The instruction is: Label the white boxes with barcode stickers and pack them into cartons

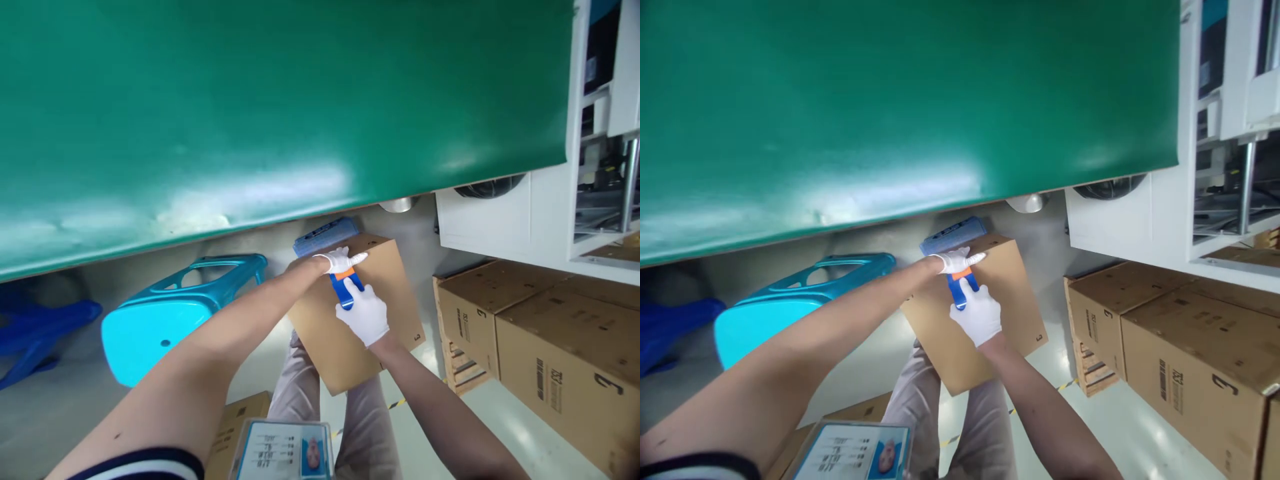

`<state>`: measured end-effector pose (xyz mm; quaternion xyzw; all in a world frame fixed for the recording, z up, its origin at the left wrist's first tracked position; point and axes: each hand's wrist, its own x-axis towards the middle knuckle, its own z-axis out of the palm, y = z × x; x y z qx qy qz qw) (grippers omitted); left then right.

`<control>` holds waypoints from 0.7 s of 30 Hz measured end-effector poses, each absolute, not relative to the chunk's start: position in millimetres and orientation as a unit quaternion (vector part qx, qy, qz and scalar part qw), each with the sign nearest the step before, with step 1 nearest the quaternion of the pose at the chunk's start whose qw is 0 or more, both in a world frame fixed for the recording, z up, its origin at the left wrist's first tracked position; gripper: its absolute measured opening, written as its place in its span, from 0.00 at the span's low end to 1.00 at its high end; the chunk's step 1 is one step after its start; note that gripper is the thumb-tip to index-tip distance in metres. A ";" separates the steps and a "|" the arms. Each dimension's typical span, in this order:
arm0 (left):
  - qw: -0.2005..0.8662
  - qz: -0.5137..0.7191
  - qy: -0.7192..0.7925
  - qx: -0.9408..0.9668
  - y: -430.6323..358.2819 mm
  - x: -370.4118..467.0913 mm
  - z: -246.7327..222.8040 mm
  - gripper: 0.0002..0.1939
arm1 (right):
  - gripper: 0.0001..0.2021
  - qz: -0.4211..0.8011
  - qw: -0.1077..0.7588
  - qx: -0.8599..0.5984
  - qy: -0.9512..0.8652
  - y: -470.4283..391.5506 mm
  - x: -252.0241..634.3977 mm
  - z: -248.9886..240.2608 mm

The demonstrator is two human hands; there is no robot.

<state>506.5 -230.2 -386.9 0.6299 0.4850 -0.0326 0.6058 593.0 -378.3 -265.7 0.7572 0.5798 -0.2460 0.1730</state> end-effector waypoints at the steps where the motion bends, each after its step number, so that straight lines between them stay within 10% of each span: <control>1: 0.594 -0.048 0.490 0.636 -233.6 513.9 -384.4 0.23 | 0.32 -0.252 0.174 0.756 0.579 -376.4 593.4 -264.4; 21: 0.311 -0.123 0.639 0.693 -278.5 537.1 -374.4 0.62 | 0.23 -0.247 0.260 0.741 0.567 -838.2 713.1 -224.1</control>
